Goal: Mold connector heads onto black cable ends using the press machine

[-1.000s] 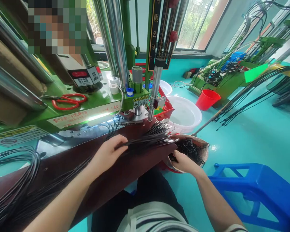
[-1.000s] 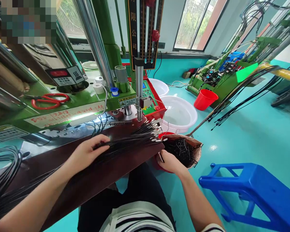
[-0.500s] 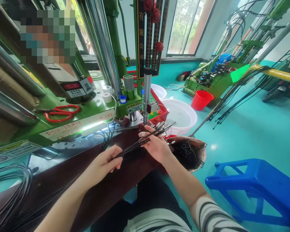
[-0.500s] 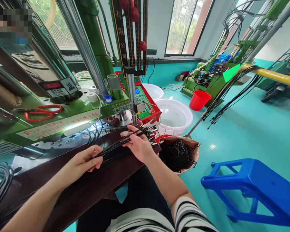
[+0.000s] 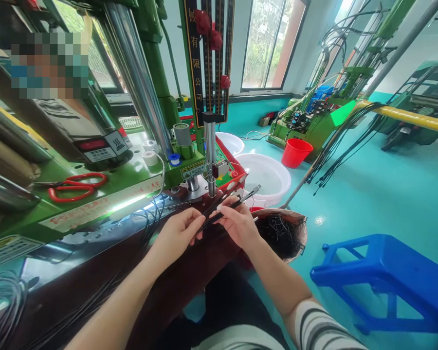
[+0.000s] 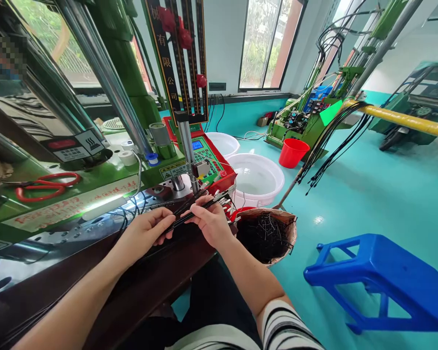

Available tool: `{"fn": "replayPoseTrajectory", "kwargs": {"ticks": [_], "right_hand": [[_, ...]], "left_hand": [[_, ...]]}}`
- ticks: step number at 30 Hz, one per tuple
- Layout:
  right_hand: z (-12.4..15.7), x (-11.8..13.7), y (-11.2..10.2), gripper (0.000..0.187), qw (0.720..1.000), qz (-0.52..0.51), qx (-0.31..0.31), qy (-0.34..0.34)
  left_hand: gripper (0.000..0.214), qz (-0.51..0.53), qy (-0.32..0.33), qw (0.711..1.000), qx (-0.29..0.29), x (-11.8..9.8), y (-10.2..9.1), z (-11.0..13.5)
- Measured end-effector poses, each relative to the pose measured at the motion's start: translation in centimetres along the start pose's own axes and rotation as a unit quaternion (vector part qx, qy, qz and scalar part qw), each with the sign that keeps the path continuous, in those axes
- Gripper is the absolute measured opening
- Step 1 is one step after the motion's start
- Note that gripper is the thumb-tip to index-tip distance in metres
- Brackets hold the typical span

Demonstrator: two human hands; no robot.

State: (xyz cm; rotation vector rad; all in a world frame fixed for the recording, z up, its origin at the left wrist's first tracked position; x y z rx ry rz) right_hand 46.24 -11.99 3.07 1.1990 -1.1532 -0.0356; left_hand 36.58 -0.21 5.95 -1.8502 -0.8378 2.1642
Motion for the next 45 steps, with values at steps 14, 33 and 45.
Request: {"fn": "replayPoseTrajectory", "kwargs": {"ticks": [14, 33, 45], "right_hand": [[-0.4, -0.1, -1.9, 0.023, 0.990, -0.045, -0.116, -0.070], [-1.0, 2.1, -3.2, 0.023, 0.997, -0.032, -0.065, -0.032], [1.1, 3.1, -4.1, 0.019, 0.991, 0.120, -0.014, -0.058]], "left_hand": [[0.028, 0.000, -0.004, 1.000, 0.024, 0.3, 0.4, 0.2], [0.025, 0.042, 0.030, 0.998, 0.028, 0.5, 0.8, 0.1], [0.028, -0.101, 0.084, 0.987, 0.094, -2.2, 3.8, -1.0]]}}
Point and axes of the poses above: each hand's wrist, its own z-axis away from the middle knuckle, its own y-axis out of the palm, x = y × z, the point moved 1 cm from there along -z, towards the middle knuckle, and after that the axes turned 4 degrees about -z, right-handed, at the moved point
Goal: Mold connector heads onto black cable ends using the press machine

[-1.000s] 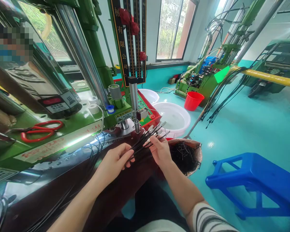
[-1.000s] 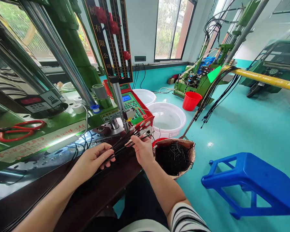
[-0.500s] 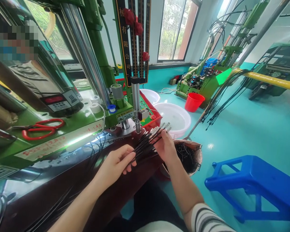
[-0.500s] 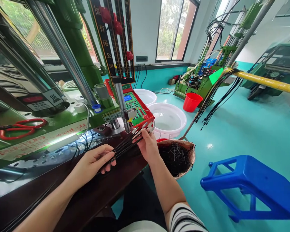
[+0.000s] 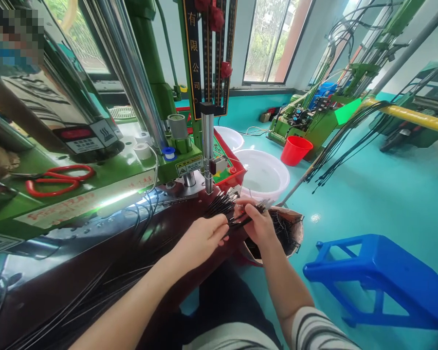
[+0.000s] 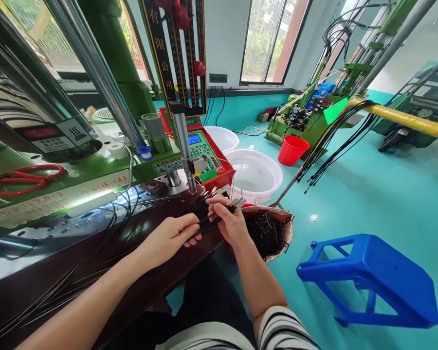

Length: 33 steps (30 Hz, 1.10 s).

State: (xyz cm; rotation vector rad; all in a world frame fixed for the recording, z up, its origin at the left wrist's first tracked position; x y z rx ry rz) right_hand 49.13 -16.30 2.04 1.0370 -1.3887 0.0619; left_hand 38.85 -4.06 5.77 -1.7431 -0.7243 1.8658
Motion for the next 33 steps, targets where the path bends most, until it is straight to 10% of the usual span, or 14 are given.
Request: {"fn": "replayPoseTrajectory", "kwargs": {"ticks": [12, 22, 33], "right_hand": [[4.6, -2.3, -4.9, 0.020, 0.990, 0.035, -0.062, 0.118], [4.5, -2.9, -5.7, 0.021, 0.988, 0.039, -0.076, 0.129], [2.8, -1.3, -3.2, 0.024, 0.991, 0.002, -0.050, 0.124]], "left_hand": [[0.007, -0.399, 0.039, 0.916, 0.021, 5.4, 3.1, -1.1], [0.011, -0.337, -0.064, 0.939, 0.034, 6.3, 3.0, -2.0], [0.016, -0.094, -0.023, 0.988, -0.120, 2.0, 1.1, 1.1]]}}
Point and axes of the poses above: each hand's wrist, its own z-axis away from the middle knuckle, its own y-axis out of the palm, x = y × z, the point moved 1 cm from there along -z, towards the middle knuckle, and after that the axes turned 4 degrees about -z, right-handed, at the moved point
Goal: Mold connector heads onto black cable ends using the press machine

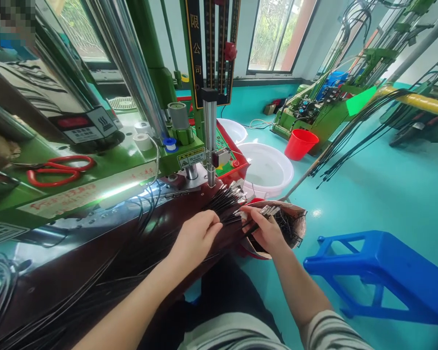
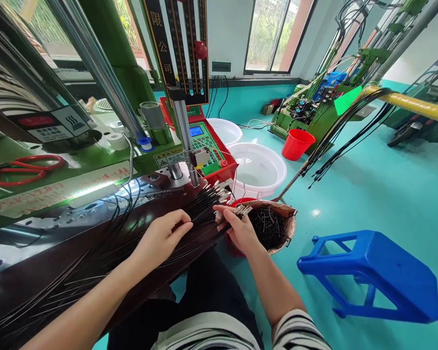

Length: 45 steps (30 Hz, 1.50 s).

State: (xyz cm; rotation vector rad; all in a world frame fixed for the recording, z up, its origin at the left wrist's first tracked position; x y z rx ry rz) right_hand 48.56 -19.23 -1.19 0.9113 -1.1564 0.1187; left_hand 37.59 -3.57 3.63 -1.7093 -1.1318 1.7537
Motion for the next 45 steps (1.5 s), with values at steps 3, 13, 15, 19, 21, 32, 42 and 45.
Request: {"fn": "replayPoseTrajectory", "kwargs": {"ticks": [3, 13, 15, 19, 21, 32, 42, 45], "right_hand": [[-0.4, 0.8, 1.0, 0.025, 0.999, 0.009, 0.033, -0.015], [-0.6, 2.2, 3.2, 0.028, 0.967, 0.195, 0.137, -0.095], [-0.6, 2.5, 3.7, 0.026, 0.958, 0.214, 0.178, -0.065], [-0.6, 1.2, 4.5, 0.022, 0.939, 0.221, 0.259, 0.038], [-0.9, -0.4, 4.8, 0.022, 0.933, 0.215, 0.274, 0.090], [-6.0, -1.0, 10.3, 0.034, 0.817, 0.344, 0.459, 0.062], [-7.4, -3.4, 12.6, 0.042, 0.678, 0.571, 0.457, -0.074], [-11.1, -4.5, 11.9, 0.037, 0.639, 0.688, 0.318, -0.129]], "left_hand": [[0.018, -0.005, 0.020, 0.999, -0.024, -1.2, 0.2, 0.7], [0.015, 0.166, 0.060, 0.984, 0.030, -2.7, 0.9, 1.1], [0.037, 0.349, 0.047, 0.929, 0.116, -2.8, 1.1, 1.3], [0.049, 0.596, -0.025, 0.762, 0.253, -2.3, 2.7, 2.1], [0.038, 0.644, -0.088, 0.732, 0.207, -1.6, 3.6, 2.6], [0.033, 0.695, -0.214, 0.685, 0.039, 1.4, 5.3, 5.0], [0.029, 0.670, -0.229, 0.695, -0.129, 2.9, 5.5, 4.4], [0.027, 0.667, -0.241, 0.677, -0.197, 4.4, 4.4, 4.9]]}}
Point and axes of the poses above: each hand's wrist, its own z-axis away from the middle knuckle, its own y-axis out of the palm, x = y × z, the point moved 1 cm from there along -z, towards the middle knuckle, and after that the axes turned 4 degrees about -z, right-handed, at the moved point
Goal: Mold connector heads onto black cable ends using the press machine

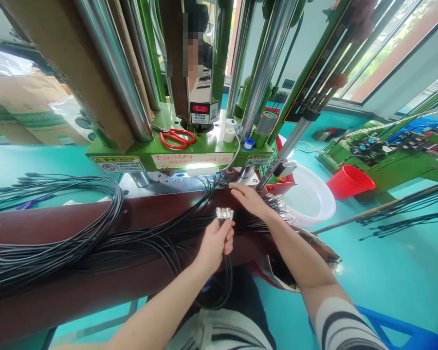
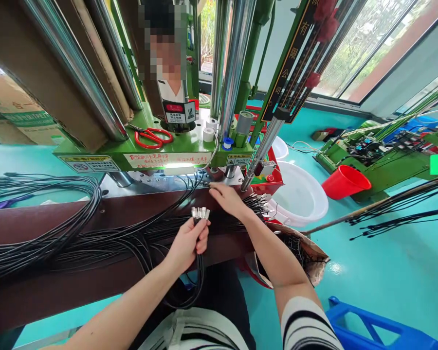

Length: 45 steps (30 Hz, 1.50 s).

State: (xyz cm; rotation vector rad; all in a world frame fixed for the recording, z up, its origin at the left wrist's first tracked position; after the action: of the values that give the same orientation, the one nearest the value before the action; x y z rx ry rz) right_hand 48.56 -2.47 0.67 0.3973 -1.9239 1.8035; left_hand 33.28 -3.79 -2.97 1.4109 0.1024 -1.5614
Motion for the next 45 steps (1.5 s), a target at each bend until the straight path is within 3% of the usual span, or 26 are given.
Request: {"fn": "replayPoseTrajectory", "kwargs": {"ticks": [3, 8, 13, 16, 18, 20, 22, 24, 27, 30, 36, 38, 45], "right_hand": [[-2.2, -2.3, 0.5, 0.037, 0.989, 0.127, -0.031, 0.062], [-2.7, -2.2, 1.0, 0.033, 0.988, 0.133, 0.020, 0.074], [1.6, -0.7, -0.6, 0.007, 0.990, 0.071, 0.081, 0.088], [5.6, -0.5, -0.6, 0.010, 0.983, -0.067, 0.093, 0.147], [8.0, -0.5, 0.4, 0.015, 0.935, -0.281, 0.075, 0.202], [9.6, -0.3, 2.0, 0.020, 0.843, -0.489, 0.020, 0.222], [10.3, -0.2, 3.5, 0.031, 0.776, -0.594, -0.045, 0.205], [10.4, 0.0, 4.6, 0.040, 0.747, -0.632, -0.088, 0.188], [10.3, 0.0, 5.2, 0.044, 0.744, -0.638, -0.108, 0.167], [10.5, 0.1, 4.9, 0.044, 0.760, -0.621, -0.107, 0.160], [11.0, 1.0, 4.8, 0.042, 0.844, -0.501, -0.129, 0.141], [11.0, 1.2, 4.9, 0.042, 0.859, -0.476, -0.132, 0.133], [10.9, 0.7, 4.8, 0.044, 0.817, -0.549, -0.104, 0.143]], "left_hand": [[0.026, -0.028, 0.008, 0.999, -0.029, -0.6, -1.3, -0.2], [0.029, -0.088, 0.012, 0.996, -0.012, -0.2, -1.7, 0.1], [0.030, -0.122, 0.011, 0.992, 0.012, -0.2, -1.6, 0.6], [0.030, -0.136, 0.014, 0.990, 0.027, -0.3, -1.3, 0.7], [0.030, -0.149, 0.011, 0.988, 0.036, -0.1, -0.9, 0.5], [0.030, -0.162, 0.003, 0.985, 0.051, 0.4, -0.4, 0.2], [0.030, -0.174, -0.010, 0.982, 0.069, 0.8, 0.1, 0.0], [0.029, -0.182, -0.021, 0.980, 0.076, 1.0, 0.5, -0.2], [0.029, -0.180, -0.037, 0.980, 0.073, 1.0, 0.7, -0.3], [0.029, -0.175, -0.050, 0.981, 0.067, 0.9, 0.7, -0.2], [0.032, -0.176, -0.060, 0.982, 0.017, 0.8, 0.5, 0.3], [0.033, -0.178, -0.063, 0.982, 0.018, 0.8, 0.3, 0.4], [0.032, -0.175, -0.058, 0.982, 0.047, 1.0, 0.1, 0.5]]}}
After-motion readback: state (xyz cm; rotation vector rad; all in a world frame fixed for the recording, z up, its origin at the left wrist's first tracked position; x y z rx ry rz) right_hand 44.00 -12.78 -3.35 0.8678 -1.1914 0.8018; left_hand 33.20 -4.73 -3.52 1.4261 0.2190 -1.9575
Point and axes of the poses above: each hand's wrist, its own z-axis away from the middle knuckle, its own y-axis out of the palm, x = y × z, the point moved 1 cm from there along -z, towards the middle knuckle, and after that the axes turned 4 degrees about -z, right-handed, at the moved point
